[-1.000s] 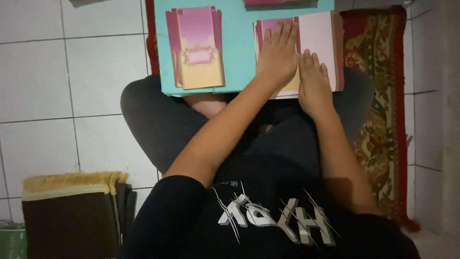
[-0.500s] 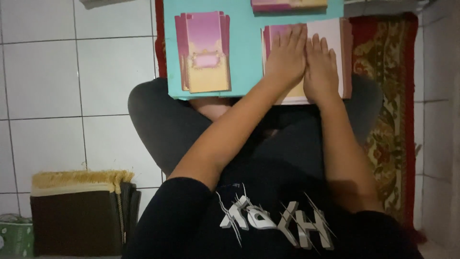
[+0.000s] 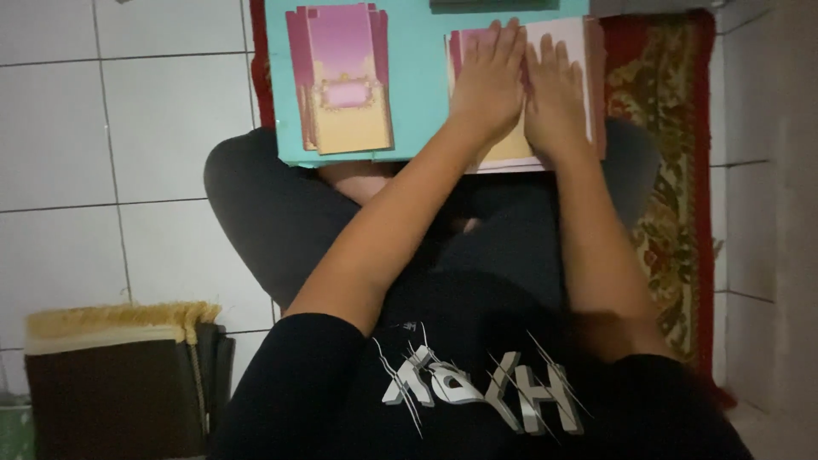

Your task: Sorting and aligning printed cards into a stack on a low table while sitting on the floor.

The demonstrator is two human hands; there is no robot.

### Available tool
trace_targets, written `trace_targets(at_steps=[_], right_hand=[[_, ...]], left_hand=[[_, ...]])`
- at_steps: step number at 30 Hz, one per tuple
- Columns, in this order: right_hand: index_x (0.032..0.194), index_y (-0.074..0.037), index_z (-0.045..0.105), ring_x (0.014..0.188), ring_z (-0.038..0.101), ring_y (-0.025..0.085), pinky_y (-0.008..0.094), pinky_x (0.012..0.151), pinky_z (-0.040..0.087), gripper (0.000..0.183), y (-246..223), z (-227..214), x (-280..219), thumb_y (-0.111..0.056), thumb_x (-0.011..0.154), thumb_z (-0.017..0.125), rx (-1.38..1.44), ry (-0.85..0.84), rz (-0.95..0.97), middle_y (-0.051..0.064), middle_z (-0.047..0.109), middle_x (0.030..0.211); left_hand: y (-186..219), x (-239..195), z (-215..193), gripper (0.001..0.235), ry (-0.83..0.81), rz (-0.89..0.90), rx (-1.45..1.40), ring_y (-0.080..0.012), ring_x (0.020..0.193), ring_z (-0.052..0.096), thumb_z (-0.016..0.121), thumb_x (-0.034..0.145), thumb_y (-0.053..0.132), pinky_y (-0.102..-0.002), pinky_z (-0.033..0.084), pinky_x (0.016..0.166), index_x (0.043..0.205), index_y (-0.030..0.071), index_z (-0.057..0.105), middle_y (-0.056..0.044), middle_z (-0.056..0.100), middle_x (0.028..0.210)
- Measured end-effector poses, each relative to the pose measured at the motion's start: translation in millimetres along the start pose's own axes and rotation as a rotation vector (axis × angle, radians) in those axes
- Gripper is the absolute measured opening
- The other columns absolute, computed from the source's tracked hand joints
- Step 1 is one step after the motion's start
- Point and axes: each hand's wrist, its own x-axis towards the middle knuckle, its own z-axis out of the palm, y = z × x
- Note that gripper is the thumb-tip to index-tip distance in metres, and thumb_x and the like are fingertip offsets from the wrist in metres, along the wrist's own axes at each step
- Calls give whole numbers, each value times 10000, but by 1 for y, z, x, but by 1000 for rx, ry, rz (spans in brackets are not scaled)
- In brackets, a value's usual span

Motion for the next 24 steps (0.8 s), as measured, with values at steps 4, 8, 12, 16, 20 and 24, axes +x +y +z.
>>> trace_targets(at_steps=[4, 8, 12, 16, 20, 24], right_hand=[[1656, -29, 229, 1567, 138, 437, 558, 1256, 98, 540, -13, -8, -7, -102, 1127, 310, -6, 36, -23, 269, 187, 1698], [1645, -20, 254, 1557, 164, 449, 579, 1244, 147, 577, -1, 16, -42, -8, 1070, 306, -79, 54, 5, 261, 210, 1693], [1658, -50, 218, 1573, 159, 408, 552, 1252, 149, 625, -7, 24, -73, 8, 1044, 318, -126, 0, 57, 227, 196, 1709], [1641, -29, 239, 1565, 162, 430, 587, 1245, 152, 638, -8, 10, -49, 35, 1019, 362, -133, -7, 33, 237, 193, 1705], [1660, -73, 233, 1564, 117, 453, 604, 1240, 130, 563, -4, 2, -5, -94, 1100, 294, -18, 17, 29, 252, 157, 1701], [1659, -35, 208, 1569, 133, 426, 550, 1263, 119, 563, -22, -11, -10, -27, 1102, 290, -77, -1, 42, 249, 162, 1702]], left_hand=[[2, 1, -4, 591, 19, -26, -19, -310, 1563, 201, 316, 1076, 315, -514, 170, 1279, 1618, 82, 278, -90, 249, 1694], [6, 6, -7, 583, 40, -55, 48, -312, 1536, 255, 328, 1072, 327, -532, 204, 1239, 1601, 84, 305, -87, 302, 1673], [4, 3, -1, 552, 96, -43, 54, -328, 1538, 239, 345, 1106, 331, -562, 195, 1261, 1607, 99, 322, -94, 278, 1674], [6, -7, -6, 572, 4, -32, 101, -318, 1568, 153, 288, 1127, 356, -577, 149, 1258, 1649, 127, 244, -107, 186, 1705], [2, -15, 2, 587, 2, 43, -5, -315, 1558, 205, 255, 1095, 351, -587, 118, 1264, 1622, 93, 252, -87, 275, 1692], [0, -14, -3, 576, 59, 38, 3, -297, 1559, 215, 347, 1092, 290, -573, 143, 1268, 1623, 70, 298, -72, 254, 1691]])
